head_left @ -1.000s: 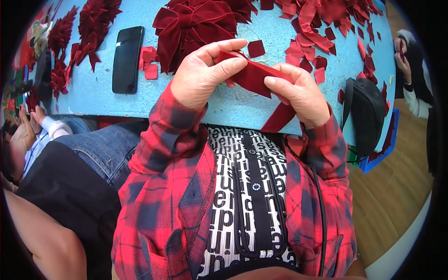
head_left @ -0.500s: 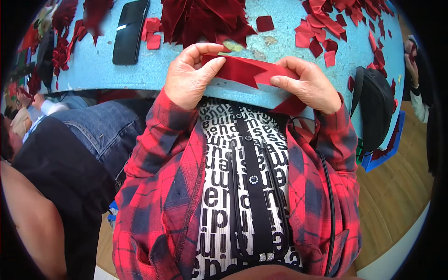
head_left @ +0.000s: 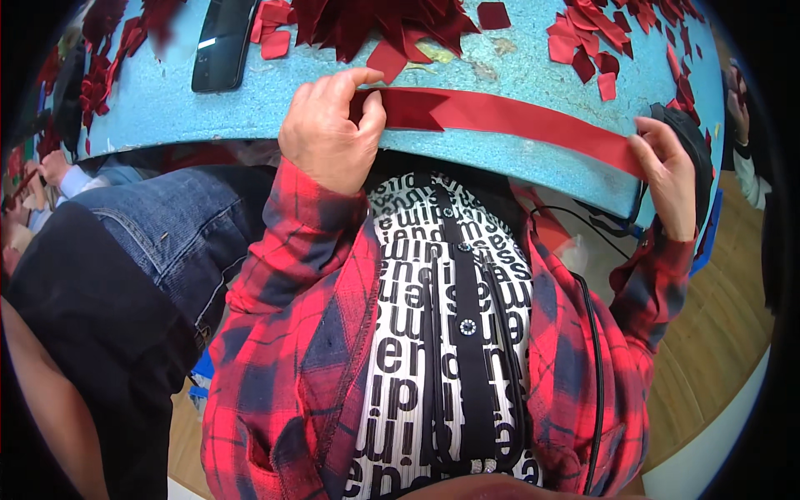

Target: Making small red ribbon bows by folding and shaping red ribbon pieces.

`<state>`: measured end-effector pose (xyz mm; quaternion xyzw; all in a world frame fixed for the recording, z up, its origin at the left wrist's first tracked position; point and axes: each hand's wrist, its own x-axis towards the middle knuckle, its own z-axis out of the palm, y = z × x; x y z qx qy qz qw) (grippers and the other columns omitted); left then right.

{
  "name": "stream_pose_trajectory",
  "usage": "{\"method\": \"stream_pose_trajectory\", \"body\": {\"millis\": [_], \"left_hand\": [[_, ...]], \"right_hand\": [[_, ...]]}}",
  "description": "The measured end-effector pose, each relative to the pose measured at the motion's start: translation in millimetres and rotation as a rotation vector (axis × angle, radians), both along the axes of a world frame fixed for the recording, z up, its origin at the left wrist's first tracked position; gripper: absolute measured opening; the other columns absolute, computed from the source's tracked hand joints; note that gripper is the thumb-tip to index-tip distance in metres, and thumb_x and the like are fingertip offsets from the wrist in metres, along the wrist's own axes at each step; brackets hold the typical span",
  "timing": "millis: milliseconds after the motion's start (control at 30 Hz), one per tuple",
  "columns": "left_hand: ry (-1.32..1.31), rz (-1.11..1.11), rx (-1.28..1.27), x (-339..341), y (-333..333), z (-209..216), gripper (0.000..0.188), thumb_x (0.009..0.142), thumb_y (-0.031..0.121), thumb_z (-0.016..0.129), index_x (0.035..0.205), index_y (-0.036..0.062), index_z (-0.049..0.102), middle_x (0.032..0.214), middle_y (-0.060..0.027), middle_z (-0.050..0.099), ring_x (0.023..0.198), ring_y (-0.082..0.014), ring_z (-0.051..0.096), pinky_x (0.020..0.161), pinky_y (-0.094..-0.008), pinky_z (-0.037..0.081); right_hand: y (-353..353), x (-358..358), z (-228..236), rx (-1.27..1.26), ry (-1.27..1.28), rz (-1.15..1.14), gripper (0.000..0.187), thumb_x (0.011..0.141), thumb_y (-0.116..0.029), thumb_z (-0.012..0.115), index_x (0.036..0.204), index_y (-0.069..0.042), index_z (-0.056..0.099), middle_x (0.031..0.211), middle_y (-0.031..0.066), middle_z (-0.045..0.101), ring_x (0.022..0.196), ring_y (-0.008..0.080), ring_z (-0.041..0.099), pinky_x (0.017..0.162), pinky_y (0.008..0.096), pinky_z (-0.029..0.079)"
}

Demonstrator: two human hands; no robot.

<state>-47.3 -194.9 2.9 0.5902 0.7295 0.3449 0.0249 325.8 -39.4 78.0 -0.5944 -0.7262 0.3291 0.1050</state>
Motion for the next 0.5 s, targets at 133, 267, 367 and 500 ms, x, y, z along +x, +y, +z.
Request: {"method": "stream_pose_trajectory", "body": {"millis": [133,267,367,500], "left_hand": [[0.084,0.033,0.042,-3,-2,-2,0.029,0.080,0.012,0.077,0.108,0.0140,0.071,0.095,-0.0046,0.071,0.082,-0.0250,0.064,0.073,-0.0340,0.051],[0.068,0.015,0.060,-7,-6,-2,0.029,0.082,0.014,0.077,0.111,0.0128,0.070,0.095,-0.0053,0.070,0.079,-0.0241,0.062,0.072,-0.0345,0.051],[0.028,0.010,0.065,-10,-11,0,0.030,0.082,0.016,0.076,0.110,0.0129,0.068,0.091,-0.0055,0.069,0.082,-0.0268,0.064,0.072,-0.0385,0.052],[-0.006,0.023,0.043,-11,-16,1,0.031,0.082,0.015,0.076,0.111,0.0127,0.068,0.092,-0.0044,0.068,0.080,-0.0245,0.063,0.072,-0.0371,0.052]], "right_hand": [[-2,-24,-2,0.696,-0.326,0.056,0.031,0.091,-0.018,0.073,0.118,-0.004,0.068,0.093,0.0026,0.067,0.074,0.0087,0.058,0.067,0.0246,0.049],[-47,-98,-33,0.271,0.351,0.095,0.022,0.092,-0.010,0.071,0.113,-0.002,0.068,0.085,0.0033,0.067,0.068,0.0074,0.059,0.063,0.0245,0.049],[-64,-148,-54,0.283,0.395,0.290,0.022,0.088,-0.012,0.074,0.107,-0.002,0.068,0.084,0.0067,0.068,0.065,0.0131,0.061,0.061,0.0269,0.050],[-66,-180,-61,0.467,0.230,0.360,0.026,0.082,-0.024,0.079,0.098,-0.007,0.068,0.080,0.0048,0.066,0.064,0.0207,0.063,0.057,0.0324,0.051]]}}
